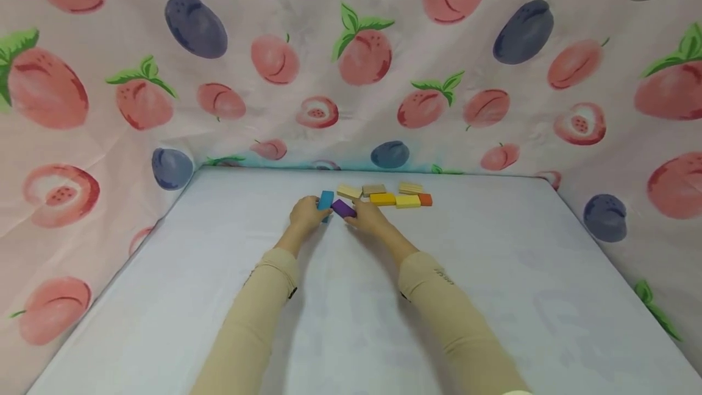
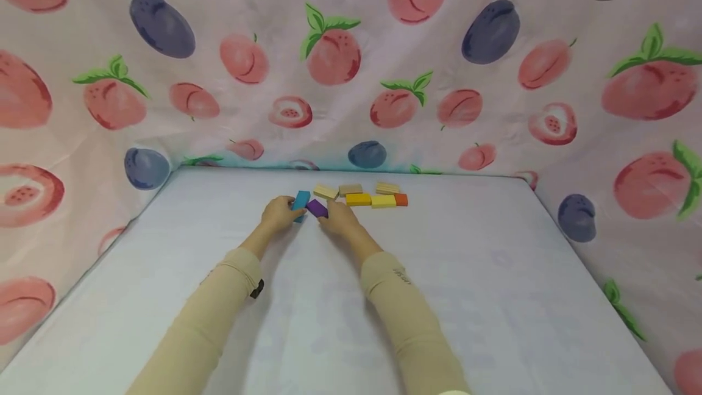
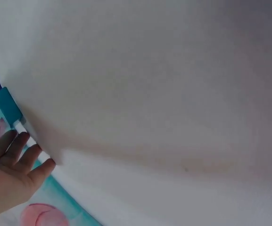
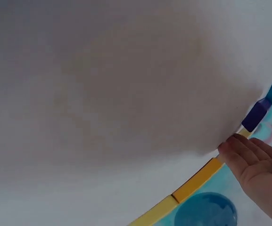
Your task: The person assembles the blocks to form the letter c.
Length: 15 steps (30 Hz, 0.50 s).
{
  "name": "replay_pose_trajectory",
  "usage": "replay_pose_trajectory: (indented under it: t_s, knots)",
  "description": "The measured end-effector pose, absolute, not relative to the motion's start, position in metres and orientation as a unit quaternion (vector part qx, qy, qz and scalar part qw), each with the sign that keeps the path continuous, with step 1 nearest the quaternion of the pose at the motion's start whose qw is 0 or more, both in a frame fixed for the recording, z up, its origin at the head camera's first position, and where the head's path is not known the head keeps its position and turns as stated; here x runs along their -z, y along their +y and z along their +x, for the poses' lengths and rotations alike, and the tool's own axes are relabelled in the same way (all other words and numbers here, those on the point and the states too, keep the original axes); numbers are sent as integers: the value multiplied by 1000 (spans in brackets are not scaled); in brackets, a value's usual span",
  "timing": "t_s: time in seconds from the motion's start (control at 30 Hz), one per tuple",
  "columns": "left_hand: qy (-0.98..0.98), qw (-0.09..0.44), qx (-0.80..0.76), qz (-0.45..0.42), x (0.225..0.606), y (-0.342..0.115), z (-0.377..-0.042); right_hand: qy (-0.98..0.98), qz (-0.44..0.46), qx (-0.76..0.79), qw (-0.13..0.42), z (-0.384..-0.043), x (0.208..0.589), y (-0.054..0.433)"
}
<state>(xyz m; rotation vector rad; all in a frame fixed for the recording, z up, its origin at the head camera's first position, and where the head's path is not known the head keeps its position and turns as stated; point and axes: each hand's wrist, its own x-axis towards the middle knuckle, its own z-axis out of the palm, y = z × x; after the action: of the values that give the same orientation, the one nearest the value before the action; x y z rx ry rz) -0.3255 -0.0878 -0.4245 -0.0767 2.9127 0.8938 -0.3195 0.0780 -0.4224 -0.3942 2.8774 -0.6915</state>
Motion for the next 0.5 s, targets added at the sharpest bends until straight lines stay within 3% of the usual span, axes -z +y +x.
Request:
replay_pose_trajectory:
  t_s: [0.5]
  knots:
    - [959, 14, -276, -56, 429, -77, -325, 984, -77, 157, -15, -323, 430, 65]
